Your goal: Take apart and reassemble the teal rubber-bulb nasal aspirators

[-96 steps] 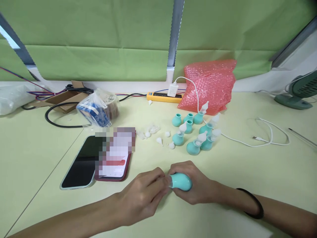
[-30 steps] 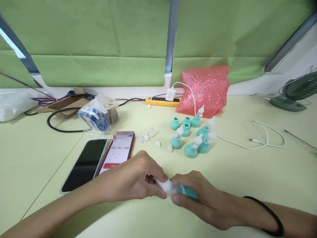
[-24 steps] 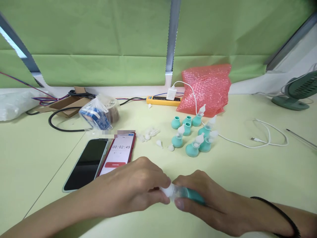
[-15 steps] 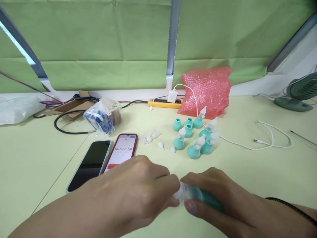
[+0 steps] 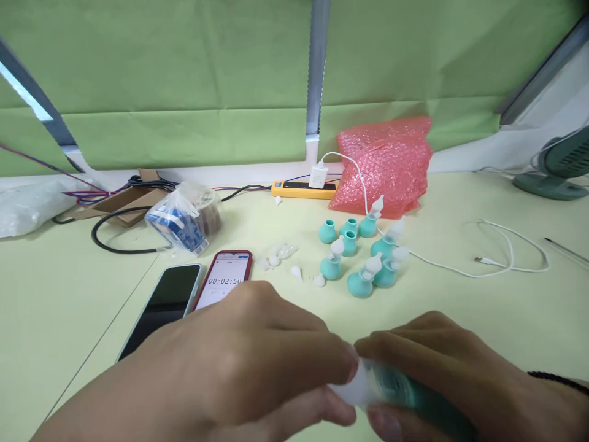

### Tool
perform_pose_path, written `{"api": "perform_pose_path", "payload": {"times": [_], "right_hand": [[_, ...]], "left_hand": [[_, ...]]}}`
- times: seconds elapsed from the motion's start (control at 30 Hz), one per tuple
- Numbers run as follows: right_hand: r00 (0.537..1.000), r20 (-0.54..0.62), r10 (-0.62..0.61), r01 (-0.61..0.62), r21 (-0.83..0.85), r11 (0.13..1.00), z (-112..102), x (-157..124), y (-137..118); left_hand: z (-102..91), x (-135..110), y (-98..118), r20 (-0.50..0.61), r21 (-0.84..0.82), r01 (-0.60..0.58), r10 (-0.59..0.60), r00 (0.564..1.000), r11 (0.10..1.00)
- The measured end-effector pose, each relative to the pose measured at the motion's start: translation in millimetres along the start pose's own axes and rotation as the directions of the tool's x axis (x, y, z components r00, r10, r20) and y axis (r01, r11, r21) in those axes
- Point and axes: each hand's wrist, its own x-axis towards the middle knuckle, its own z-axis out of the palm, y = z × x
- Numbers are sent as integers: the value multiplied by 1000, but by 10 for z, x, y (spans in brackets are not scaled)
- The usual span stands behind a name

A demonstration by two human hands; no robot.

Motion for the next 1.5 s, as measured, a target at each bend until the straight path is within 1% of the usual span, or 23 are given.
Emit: {"api": "perform_pose_path", "payload": {"times": [0.07, 0.1, 0.2, 0.3, 0.37, 0.47, 0.53, 0.63, 0.73, 0.83, 0.9, 0.97, 1.07, 1.13, 1.17, 1.2, 1.27, 1.3, 1.37, 1.4, 1.43, 1.47, 1.5], "right_hand": [[999, 21, -43, 43, -5, 999, -6, 0, -10], [999, 36, -40, 40, -5, 999, -9, 6, -17], [997, 73, 32, -34, 22, 999, -12, 39, -39], [994, 67, 87, -90, 41, 995, -12, 79, -56], [991, 58, 119, -122, 40, 992, -9, 99, -58], [988, 62, 144, -147, 49, 988, 1, 118, -36], [991, 46, 124, -127, 54, 990, 10, 130, -11], [995, 7, 104, -104, 65, 992, 18, 152, 16], [995, 3, 96, -96, 88, 991, 1, 159, 5], [991, 7, 131, -131, 95, 987, -36, 131, -25], [983, -4, 182, -181, 77, 981, -53, 106, -30], [974, -12, 228, -226, 74, 971, -55, 101, -11], [958, 59, 280, -286, 187, 940, -53, 147, 50], [953, 93, 290, -304, 271, 913, -72, 196, 95], [955, 75, 288, -297, 293, 909, -92, 217, 114], [959, 31, 282, -278, 302, 912, -120, 235, 132], [960, -94, 262, -222, 311, 924, -198, 265, 159], [953, -159, 256, -196, 320, 927, -245, 281, 171], [925, -270, 266, -170, 330, 928, -343, 338, 195], [910, -315, 268, -166, 316, 934, -388, 383, 212], [897, -353, 264, -167, 284, 944, -427, 441, 234], [891, -383, 245, -161, 237, 958, -458, 510, 265], [890, -403, 213, -152, 178, 972, -479, 588, 305]], "left_hand": [[-41, 40, -4, 22, -135, -51, 54, 998, 990], [-54, 62, -9, 11, -188, -68, 71, 997, 980], [-56, 125, -48, -72, -260, -65, 48, 996, 963], [-35, 167, -117, -94, -316, -49, 20, 995, 947], [-24, 184, -165, -81, -352, -36, 8, 997, 935], [-14, 201, -221, -29, -357, 1, -12, 1000, 934], [-13, 201, -244, -35, -341, 2, -15, 999, 940], [-36, 173, -246, -105, -311, -20, -13, 994, 950], [-85, 125, -211, -175, -305, -44, -10, 985, 951], [-122, 107, -179, -218, -336, -47, -29, 976, 941], [-123, 123, -181, -202, -388, -21, -63, 977, 922], [-108, 153, -201, -145, -478, 27, -110, 983, 878], [-79, 199, -237, -35, -615, 117, -175, 984, 780], [-73, 219, -249, -6, -644, 148, -198, 980, 751], [-78, 226, -255, -10, -632, 145, -196, 981, 761], [-88, 232, -264, -27, -606, 134, -188, 982, 784], [-121, 244, -312, -74, -503, 117, -178, 981, 856], [-138, 251, -358, -101, -417, 126, -184, 978, 900], [-156, 267, -504, -144, -177, 189, -215, 966, 966], [-152, 275, -601, -147, -33, 231, -234, 961, 972], [-136, 282, -709, -130, 104, 280, -266, 955, 954], [-109, 287, -822, -97, 212, 311, -297, 950, 926], [-72, 291, -935, -26, 294, 335, -343, 939, 895]]}}
